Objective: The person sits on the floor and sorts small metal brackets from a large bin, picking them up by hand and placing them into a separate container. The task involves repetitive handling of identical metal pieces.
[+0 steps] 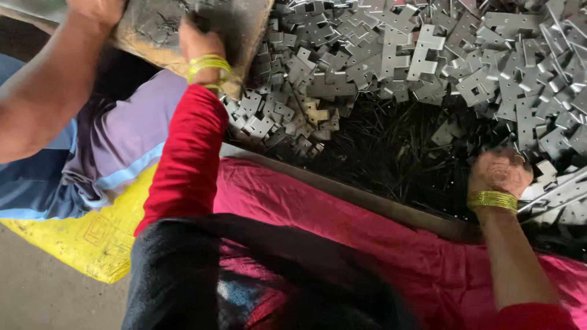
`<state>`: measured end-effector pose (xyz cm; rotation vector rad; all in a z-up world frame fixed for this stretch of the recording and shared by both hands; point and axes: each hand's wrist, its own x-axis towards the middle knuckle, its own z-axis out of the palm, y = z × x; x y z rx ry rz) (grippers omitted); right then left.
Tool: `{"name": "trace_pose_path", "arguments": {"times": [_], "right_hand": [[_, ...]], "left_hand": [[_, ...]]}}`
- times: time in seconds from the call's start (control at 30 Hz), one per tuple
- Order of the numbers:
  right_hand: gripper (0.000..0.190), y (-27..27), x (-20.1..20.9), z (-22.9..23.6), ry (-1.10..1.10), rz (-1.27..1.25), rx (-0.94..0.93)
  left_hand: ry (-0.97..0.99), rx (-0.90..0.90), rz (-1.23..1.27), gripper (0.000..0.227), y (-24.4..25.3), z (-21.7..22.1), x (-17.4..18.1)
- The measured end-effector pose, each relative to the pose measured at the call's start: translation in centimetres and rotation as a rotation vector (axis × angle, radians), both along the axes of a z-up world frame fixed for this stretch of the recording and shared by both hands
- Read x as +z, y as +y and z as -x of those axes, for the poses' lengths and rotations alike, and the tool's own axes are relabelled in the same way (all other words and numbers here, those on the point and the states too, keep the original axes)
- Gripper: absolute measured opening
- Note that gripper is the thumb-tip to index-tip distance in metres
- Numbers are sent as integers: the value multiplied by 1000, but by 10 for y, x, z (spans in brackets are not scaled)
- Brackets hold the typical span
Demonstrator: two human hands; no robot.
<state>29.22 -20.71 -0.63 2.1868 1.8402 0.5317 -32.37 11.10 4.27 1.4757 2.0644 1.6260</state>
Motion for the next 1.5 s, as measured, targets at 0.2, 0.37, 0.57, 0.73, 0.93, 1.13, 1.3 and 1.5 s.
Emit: {"name": "trace_pose_path", "arguments": {"times": [0.2, 0.37, 0.57, 0.73, 0.93, 1.13, 1.3, 1.5], "right_hand": [[8, 1, 26, 77, 226, -26, 316], [22, -3, 21, 78, 511, 153, 300], [63, 22, 0, 55, 621, 294, -453], [97, 43, -45, 74, 596, 163, -471], [69, 43, -77, 37, 1056, -114, -656], [41, 27, -104, 34, 2284, -465, -513], [44, 96, -92, 95, 1476, -356, -87], [43, 115, -77, 158, 756, -110, -248]], "left_hand": [[469, 263, 312, 68, -30, -38, 37], [526, -216, 337, 54, -130, -151, 44], [493, -459, 375, 43, -198, -222, 17], [576, -450, 340, 43, -198, -231, -6], [549, -493, 318, 46, -200, -227, -16], [378, -471, 264, 36, -195, -216, -25], [451, -315, 298, 32, -181, -200, -17], [566, -372, 324, 35, -157, -205, 7]]}}
